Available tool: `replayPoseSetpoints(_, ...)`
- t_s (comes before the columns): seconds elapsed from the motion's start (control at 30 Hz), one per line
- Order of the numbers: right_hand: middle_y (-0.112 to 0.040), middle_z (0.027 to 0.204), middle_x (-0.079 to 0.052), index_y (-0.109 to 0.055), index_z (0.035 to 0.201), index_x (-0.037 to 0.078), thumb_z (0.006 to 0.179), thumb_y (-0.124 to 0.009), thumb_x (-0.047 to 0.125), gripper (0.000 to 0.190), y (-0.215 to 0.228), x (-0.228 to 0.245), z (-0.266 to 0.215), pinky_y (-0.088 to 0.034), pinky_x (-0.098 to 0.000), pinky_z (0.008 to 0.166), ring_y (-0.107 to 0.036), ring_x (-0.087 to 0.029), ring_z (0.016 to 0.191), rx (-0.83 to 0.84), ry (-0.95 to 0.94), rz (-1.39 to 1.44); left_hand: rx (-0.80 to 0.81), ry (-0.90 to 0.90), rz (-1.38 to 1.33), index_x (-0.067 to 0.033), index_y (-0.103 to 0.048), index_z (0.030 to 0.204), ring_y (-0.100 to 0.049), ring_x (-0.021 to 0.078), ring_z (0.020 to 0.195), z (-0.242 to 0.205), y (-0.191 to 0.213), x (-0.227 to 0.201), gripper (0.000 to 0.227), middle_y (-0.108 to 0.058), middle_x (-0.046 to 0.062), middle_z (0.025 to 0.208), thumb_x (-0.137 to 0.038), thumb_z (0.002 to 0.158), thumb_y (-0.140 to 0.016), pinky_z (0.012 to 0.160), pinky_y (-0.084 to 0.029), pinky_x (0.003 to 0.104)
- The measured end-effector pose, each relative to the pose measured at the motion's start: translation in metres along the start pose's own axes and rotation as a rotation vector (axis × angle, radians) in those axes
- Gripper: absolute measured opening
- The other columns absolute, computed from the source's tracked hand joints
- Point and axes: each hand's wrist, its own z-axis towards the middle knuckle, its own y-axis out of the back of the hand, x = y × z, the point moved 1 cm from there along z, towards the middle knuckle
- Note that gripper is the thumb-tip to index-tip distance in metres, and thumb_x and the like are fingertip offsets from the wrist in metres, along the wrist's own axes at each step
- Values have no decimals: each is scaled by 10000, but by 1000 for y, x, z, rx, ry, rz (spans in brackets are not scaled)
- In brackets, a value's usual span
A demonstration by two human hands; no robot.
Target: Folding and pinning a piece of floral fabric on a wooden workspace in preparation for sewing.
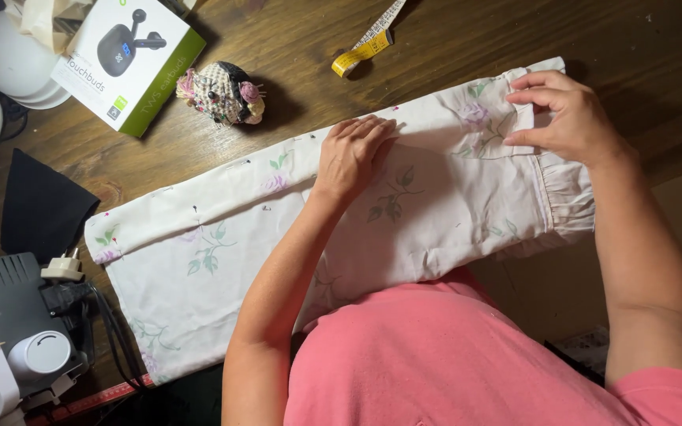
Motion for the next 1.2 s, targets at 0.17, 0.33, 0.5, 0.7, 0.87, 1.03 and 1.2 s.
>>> replayPoseSetpoints(0.17,-672,1211,-157,-778,1160,-37,745,-967,49,464,5,-12,5,-561,-299,827,-635,-219,1030,-36,23,-53,0,60,-6,-132,-715,1127,-753,212,1026,-5,-8,6,163,-788,20,1069,-238,1037,-628,898,-576,385)
replayPoseSetpoints(0.33,-670,1248,-191,-803,1055,-37,915,-831,-47,143,17,-10,19,-562,-404,978,-656,-304,1109,-38,214,-333,60,137,35,-181,-663,1162,-702,288,803,-9,-12,11,152,-743,-11,987,-189,1024,-600,547,-496,434)
replayPoseSetpoints(0.5,-731,1197,-173,-681,1147,-24,998,-723,-27,155,22,-6,35,-537,-478,964,-656,-369,1121,17,187,-404,89,233,51,-237,-647,1206,-706,341,718,-12,-19,22,277,-772,-45,1100,-125,961,-581,456,-454,471)
replayPoseSetpoints(0.7,-688,1141,-152,-750,1250,22,841,-873,96,434,25,-7,46,-546,-392,882,-654,-283,1000,156,62,-238,135,349,36,-255,-672,1180,-704,397,737,1,-18,28,309,-783,3,1070,-258,871,-679,520,-471,512)
replayPoseSetpoints(0.87,-714,996,-38,-753,937,82,772,-770,-26,198,14,-22,47,-499,-367,865,-629,-237,941,124,161,-353,97,282,154,-222,-673,1056,-679,345,648,5,-20,20,380,-707,-12,889,-67,718,-600,422,-432,459)
replayPoseSetpoints(1.03,-781,999,-100,-796,1044,45,877,-826,9,173,-1,-29,34,-650,-374,847,-725,-241,918,-149,481,-714,32,117,267,-198,-567,1042,-734,228,836,-9,-21,18,245,-716,-44,1018,-112,821,-631,431,-463,397)
replayPoseSetpoints(1.2,-767,1032,-146,-783,1010,-16,819,-852,-23,203,-9,-20,10,-597,-427,948,-709,-306,979,-235,453,-521,29,-56,245,-115,-625,1241,-697,292,1150,-15,-18,4,383,-696,95,1272,-158,862,-663,960,-573,375)
